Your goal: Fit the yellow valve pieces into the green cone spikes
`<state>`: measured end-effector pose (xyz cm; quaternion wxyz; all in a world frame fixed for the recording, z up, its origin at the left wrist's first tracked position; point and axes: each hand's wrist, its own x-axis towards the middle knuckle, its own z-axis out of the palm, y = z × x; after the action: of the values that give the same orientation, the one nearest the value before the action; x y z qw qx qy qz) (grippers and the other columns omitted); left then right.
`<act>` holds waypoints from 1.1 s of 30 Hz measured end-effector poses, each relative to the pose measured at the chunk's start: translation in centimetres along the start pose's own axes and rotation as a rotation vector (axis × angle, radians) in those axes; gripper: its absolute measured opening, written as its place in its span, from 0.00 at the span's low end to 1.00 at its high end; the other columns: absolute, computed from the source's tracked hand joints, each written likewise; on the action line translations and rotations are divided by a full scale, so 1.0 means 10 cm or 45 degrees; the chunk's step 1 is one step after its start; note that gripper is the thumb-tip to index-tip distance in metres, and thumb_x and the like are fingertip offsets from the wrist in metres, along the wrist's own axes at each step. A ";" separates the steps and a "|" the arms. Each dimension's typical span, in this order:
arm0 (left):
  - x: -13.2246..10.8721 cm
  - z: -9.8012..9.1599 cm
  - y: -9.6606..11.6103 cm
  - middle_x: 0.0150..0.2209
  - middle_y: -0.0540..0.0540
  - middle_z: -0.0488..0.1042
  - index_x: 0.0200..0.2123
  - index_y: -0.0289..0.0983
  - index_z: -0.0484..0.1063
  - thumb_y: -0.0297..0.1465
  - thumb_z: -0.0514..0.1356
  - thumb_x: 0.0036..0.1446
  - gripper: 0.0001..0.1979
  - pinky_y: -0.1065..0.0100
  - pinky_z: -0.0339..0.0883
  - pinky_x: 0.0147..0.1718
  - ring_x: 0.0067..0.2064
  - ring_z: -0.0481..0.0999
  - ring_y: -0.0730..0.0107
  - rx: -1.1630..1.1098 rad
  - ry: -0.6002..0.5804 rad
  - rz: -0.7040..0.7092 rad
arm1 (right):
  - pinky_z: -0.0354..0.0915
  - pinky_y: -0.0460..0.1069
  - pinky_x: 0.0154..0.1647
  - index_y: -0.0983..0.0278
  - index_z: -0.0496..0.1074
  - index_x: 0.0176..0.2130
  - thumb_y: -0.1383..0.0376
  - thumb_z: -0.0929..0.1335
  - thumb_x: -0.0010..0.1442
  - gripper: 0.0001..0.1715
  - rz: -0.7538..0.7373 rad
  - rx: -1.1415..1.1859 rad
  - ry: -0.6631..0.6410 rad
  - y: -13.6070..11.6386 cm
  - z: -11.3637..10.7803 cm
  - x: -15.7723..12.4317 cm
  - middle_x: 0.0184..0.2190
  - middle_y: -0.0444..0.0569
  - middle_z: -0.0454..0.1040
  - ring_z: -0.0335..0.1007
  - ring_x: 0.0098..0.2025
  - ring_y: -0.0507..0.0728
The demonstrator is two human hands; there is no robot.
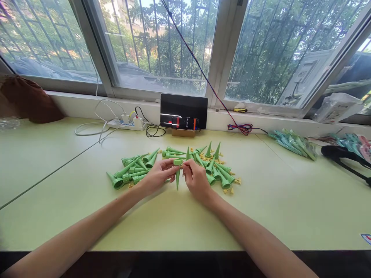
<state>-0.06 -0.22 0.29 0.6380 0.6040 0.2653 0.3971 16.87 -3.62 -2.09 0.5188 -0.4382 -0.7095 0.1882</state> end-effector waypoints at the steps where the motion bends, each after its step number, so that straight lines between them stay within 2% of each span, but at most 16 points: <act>1: 0.00 0.00 0.00 0.31 0.47 0.73 0.36 0.33 0.77 0.38 0.69 0.53 0.14 0.73 0.62 0.24 0.26 0.65 0.78 0.013 -0.012 0.003 | 0.60 0.47 0.26 0.60 0.64 0.36 0.60 0.60 0.71 0.12 0.006 0.005 0.000 0.00 0.00 0.00 0.23 0.42 0.68 0.63 0.22 0.51; 6: 0.00 0.01 0.01 0.34 0.45 0.75 0.43 0.33 0.78 0.39 0.68 0.54 0.18 0.73 0.63 0.24 0.27 0.65 0.77 0.054 -0.040 0.025 | 0.59 0.47 0.25 0.60 0.64 0.36 0.59 0.60 0.71 0.12 0.019 0.030 -0.001 0.00 -0.01 0.00 0.23 0.41 0.67 0.62 0.21 0.51; 17: -0.03 0.06 0.06 0.35 0.43 0.76 0.44 0.32 0.76 0.40 0.68 0.53 0.20 0.74 0.64 0.23 0.29 0.68 0.74 0.097 -0.005 0.079 | 0.59 0.46 0.24 0.61 0.64 0.36 0.58 0.60 0.70 0.12 0.077 0.032 -0.040 0.00 -0.02 0.01 0.21 0.41 0.67 0.61 0.20 0.51; 23: -0.02 0.04 0.04 0.35 0.43 0.76 0.43 0.32 0.74 0.39 0.69 0.53 0.19 0.74 0.64 0.22 0.29 0.67 0.75 0.102 -0.014 0.091 | 0.57 0.47 0.23 0.60 0.63 0.34 0.56 0.60 0.71 0.15 0.088 0.011 -0.032 -0.02 -0.03 0.01 0.19 0.40 0.65 0.58 0.19 0.51; 26: -0.02 0.06 0.03 0.33 0.45 0.74 0.46 0.32 0.72 0.39 0.69 0.52 0.22 0.73 0.65 0.22 0.28 0.67 0.74 0.111 0.007 0.090 | 0.55 0.47 0.23 0.60 0.62 0.33 0.55 0.59 0.71 0.16 0.084 -0.007 -0.021 -0.02 -0.04 0.01 0.18 0.40 0.64 0.57 0.19 0.51; 30: -0.04 0.07 0.03 0.27 0.52 0.70 0.53 0.35 0.67 0.40 0.68 0.54 0.28 0.71 0.66 0.24 0.26 0.67 0.75 0.158 0.056 0.061 | 0.55 0.47 0.24 0.59 0.59 0.29 0.55 0.58 0.72 0.20 0.098 -0.004 -0.019 -0.02 -0.04 0.02 0.18 0.39 0.63 0.56 0.19 0.51; 33: -0.06 0.07 0.03 0.27 0.53 0.69 0.55 0.36 0.65 0.40 0.67 0.55 0.28 0.70 0.66 0.25 0.24 0.67 0.76 0.194 0.050 0.042 | 0.55 0.47 0.24 0.59 0.59 0.29 0.55 0.58 0.72 0.21 0.105 0.004 -0.032 -0.02 -0.04 0.02 0.17 0.39 0.62 0.56 0.18 0.51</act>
<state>0.17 -1.14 0.59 0.5783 0.6470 0.2973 0.3981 17.10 -3.57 -1.70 0.5024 -0.4638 -0.6970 0.2161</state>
